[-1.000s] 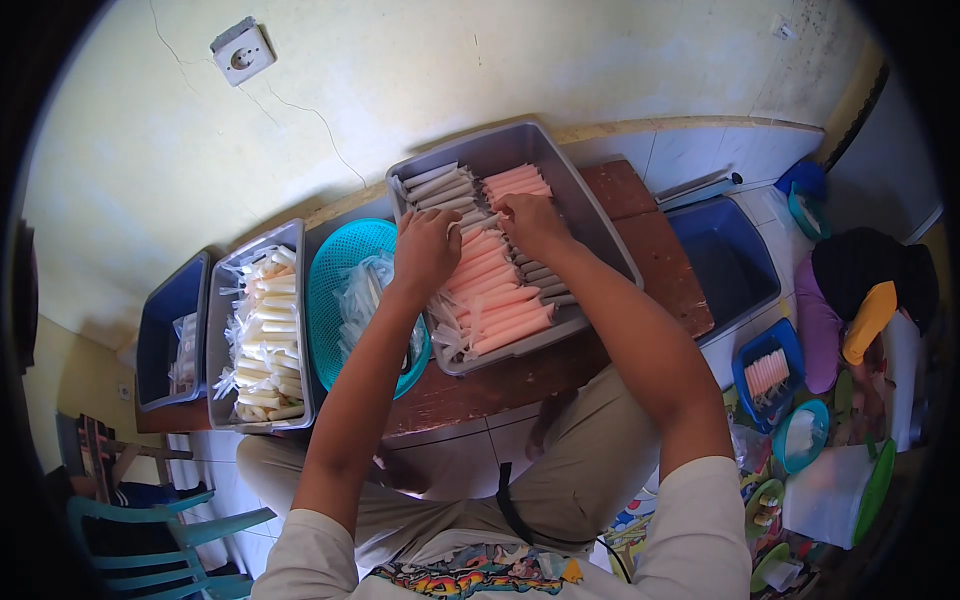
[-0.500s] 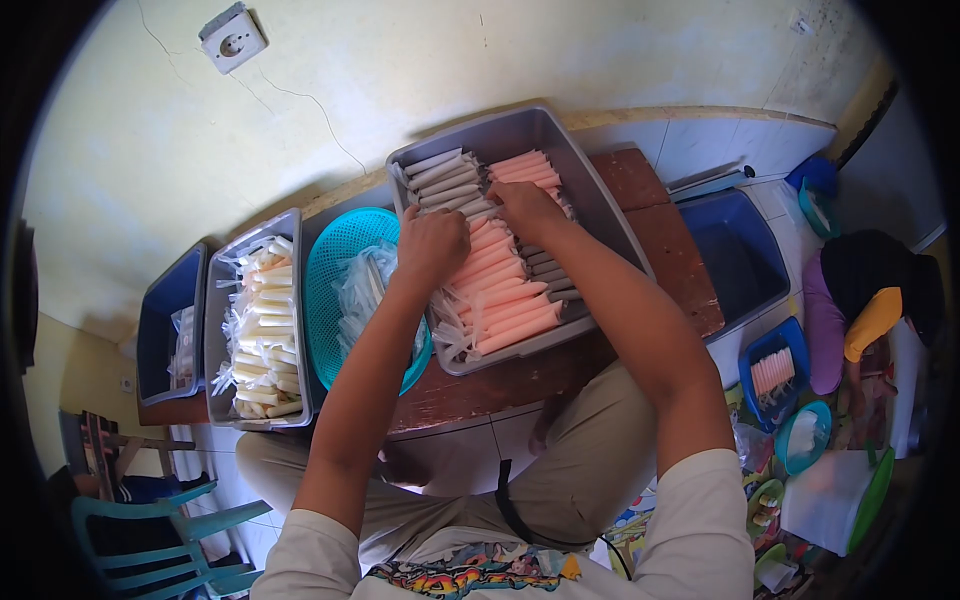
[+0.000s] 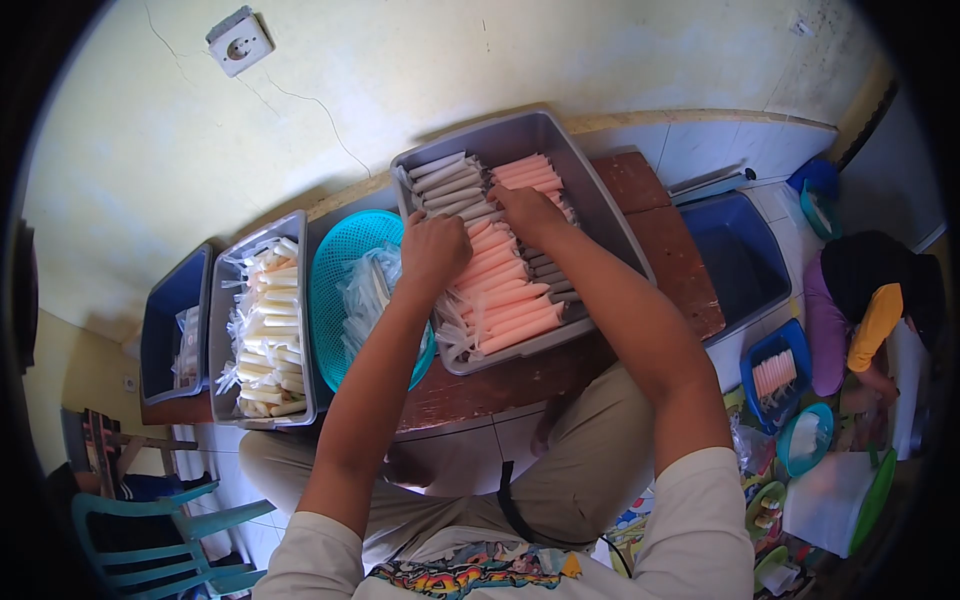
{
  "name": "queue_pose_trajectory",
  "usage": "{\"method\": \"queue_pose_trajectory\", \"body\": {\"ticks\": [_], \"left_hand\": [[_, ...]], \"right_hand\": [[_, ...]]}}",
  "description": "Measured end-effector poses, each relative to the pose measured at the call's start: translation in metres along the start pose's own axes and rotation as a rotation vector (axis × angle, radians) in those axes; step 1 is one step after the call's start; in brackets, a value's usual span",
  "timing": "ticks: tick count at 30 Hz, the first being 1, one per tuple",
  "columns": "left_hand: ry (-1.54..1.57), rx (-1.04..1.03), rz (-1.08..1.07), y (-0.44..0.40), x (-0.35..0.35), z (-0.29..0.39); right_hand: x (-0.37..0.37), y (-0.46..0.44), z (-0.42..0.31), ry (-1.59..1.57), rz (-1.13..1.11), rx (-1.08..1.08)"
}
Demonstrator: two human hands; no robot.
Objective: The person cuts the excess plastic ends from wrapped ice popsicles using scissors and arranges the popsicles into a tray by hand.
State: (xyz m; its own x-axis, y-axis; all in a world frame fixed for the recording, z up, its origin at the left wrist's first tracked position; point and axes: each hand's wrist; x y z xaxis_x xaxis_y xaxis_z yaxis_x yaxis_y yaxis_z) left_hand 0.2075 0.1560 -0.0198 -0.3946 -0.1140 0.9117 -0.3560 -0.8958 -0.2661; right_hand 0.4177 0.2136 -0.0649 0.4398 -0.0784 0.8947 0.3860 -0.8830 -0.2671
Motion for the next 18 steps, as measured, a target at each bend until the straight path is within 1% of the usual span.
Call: {"method": "queue_pose_trajectory", "body": {"ticks": [1, 5, 7, 8, 10, 14, 18], "left_hand": [[-0.007, 0.014, -0.007, 0.000, 0.000, 0.001], [-0.002, 0.027, -0.012, 0.001, 0.001, 0.001], [0.007, 0.015, 0.018, 0.002, 0.001, 0.001], [0.008, 0.015, 0.022, 0.002, 0.002, 0.001], [0.078, -0.012, 0.079, 0.003, 0.002, 0.001], [0.151, 0.030, 0.122, 0.004, 0.007, 0.003], [0.211, 0.052, 0.129, 0.004, 0.012, 0.006]], "right_hand": [[0.001, 0.000, -0.001, -0.017, -0.027, -0.036], [0.009, 0.002, -0.004, -0.024, -0.029, -0.016], [0.008, 0.002, -0.001, 0.001, 0.078, 0.096], [0.010, 0.003, -0.001, 0.003, 0.079, 0.098], [0.012, 0.003, -0.001, 0.068, 0.161, 0.186], [0.019, 0.009, -0.009, 0.087, 0.149, 0.172], [0.027, 0.011, -0.011, 0.022, 0.192, 0.205]]}}
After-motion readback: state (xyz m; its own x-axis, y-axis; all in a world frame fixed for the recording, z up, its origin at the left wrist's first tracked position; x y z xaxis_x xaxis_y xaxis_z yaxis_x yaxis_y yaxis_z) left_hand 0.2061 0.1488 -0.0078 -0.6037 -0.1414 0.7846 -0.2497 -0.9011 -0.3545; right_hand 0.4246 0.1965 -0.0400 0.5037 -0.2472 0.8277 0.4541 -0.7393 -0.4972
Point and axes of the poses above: each hand's wrist, its own y-axis away from the middle knuckle, its own x-axis out of the back of the hand, z = x × y, and after that the axes turned 15 degrees about y, right-handed
